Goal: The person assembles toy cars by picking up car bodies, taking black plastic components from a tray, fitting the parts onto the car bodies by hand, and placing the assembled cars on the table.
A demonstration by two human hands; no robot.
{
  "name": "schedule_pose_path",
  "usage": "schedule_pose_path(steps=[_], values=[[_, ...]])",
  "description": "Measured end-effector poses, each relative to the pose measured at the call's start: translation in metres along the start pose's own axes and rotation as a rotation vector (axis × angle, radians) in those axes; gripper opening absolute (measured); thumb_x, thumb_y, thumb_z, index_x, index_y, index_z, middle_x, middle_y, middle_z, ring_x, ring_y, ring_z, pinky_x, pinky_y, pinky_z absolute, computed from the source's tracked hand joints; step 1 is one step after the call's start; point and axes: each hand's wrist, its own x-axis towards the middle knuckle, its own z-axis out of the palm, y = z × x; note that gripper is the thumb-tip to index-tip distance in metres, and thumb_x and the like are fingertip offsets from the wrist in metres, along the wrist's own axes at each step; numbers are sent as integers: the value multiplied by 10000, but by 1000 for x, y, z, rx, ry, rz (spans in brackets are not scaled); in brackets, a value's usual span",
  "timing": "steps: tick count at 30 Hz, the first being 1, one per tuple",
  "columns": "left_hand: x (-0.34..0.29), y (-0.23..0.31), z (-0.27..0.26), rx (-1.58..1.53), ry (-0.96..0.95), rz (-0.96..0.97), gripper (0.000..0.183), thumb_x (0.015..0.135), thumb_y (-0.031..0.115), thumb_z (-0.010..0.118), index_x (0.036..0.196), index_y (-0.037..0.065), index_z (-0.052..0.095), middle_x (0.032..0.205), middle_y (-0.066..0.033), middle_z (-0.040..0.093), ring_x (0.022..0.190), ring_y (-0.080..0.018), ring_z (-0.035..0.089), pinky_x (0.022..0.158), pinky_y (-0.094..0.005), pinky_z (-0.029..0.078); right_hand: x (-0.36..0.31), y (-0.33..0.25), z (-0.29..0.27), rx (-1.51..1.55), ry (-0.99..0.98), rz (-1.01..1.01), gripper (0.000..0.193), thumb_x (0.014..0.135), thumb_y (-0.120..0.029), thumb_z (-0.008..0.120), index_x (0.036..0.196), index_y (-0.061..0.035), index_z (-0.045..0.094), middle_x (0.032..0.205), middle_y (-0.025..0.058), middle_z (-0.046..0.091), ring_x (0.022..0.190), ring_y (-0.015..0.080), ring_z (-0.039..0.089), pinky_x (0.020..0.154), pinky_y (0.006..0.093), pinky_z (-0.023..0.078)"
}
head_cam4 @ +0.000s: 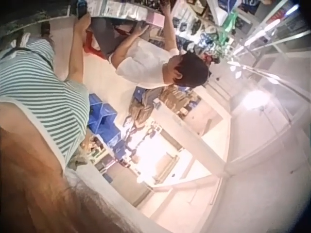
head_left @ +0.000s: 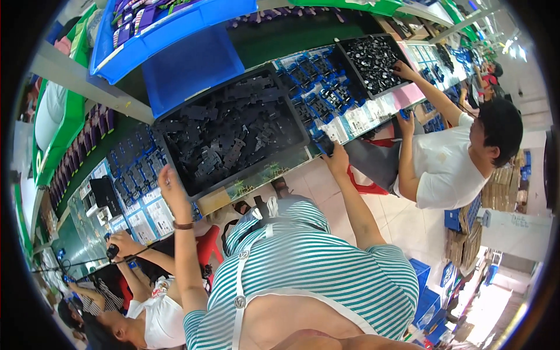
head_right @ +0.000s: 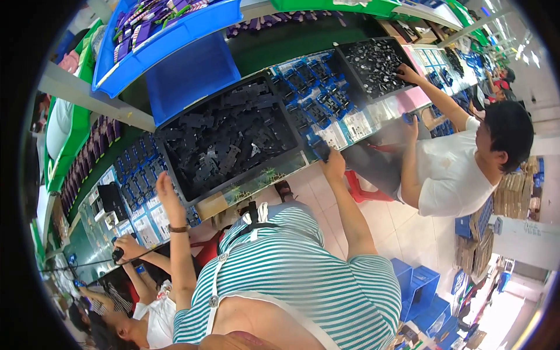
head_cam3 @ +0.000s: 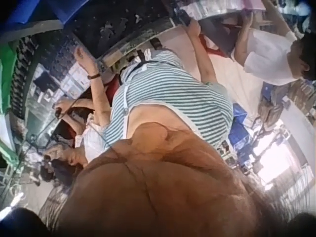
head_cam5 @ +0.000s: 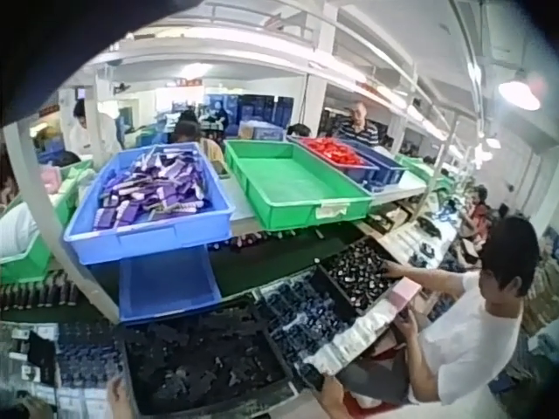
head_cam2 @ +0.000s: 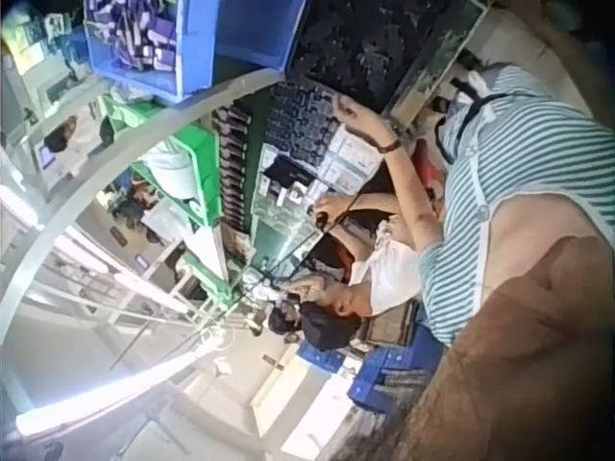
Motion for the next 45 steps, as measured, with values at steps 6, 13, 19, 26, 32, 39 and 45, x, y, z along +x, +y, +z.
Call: schedule_pose_path(steps=[6, 13, 19, 26, 32, 39, 45], values=[[-103, 43, 107, -501, -568, -435, 364, 965, 301, 579, 1257, 87, 531, 1227, -74, 566, 1139, -179, 527, 973, -326, 415, -30, -57, -90, 83, 161, -208, 588, 667, -199, 756, 1190, -23, 550, 1048, 175, 611, 958, 366, 605, 804, 441, 499], [-131, 61, 150, -958, -806, -799, 559, 968, 517, 464, 1375, 136, 438, 1380, -58, 489, 1246, -200, 468, 1054, -393, 366, -61, -192, -104, 377, -128, -489, 601, 682, -258, 763, 1190, -19, 550, 1091, 167, 614, 1004, 338, 609, 850, 399, 494], [-106, 80, 110, -1206, -503, -793, 634, 942, 636, 385, 1319, 138, 493, 1284, -56, 570, 1185, -233, 526, 1024, -451, 393, -36, -242, -92, 575, -471, -680, 483, 852, -390, 635, 1173, -30, 616, 1102, 176, 628, 1046, 343, 583, 885, 404, 480], [-114, 99, 63, -1335, -374, -720, 796, 893, 724, 347, 1339, 78, 477, 1255, -155, 577, 1193, -366, 530, 1034, -542, 388, 136, -230, 2, -96, 255, -881, 606, 700, -309, 779, 1207, -65, 554, 1194, 118, 533, 1180, 330, 458, 951, 459, 392], [-130, 119, 34, -1330, -286, -617, 693, 961, 639, 268, 1378, 110, 432, 1298, -183, 537, 1205, -414, 512, 990, -577, 423, 117, -234, -6, 39, 26, -1004, 179, 783, -148, 666, 930, -48, 686, 897, 82, 669, 990, 261, 602, 900, 409, 460], [-135, 130, 25, -1349, -205, -599, 694, 971, 607, 298, 1370, 54, 432, 1345, -213, 496, 1208, -431, 505, 990, -580, 426, 19, -280, -116, 965, -911, -477, 237, 930, -90, 585, 1133, 21, 536, 875, 94, 679, 660, 127, 645, 615, 237, 518], [-135, 158, 22, -1359, -341, -541, 708, 972, 598, 304, 1422, 56, 367, 1404, -236, 435, 1207, -426, 505, 957, -575, 452, -9, -275, -116, 1152, -982, -573, 247, 945, -63, 554, 1186, -19, 531, 1058, 45, 620, 959, 81, 577, 778, 240, 499]])
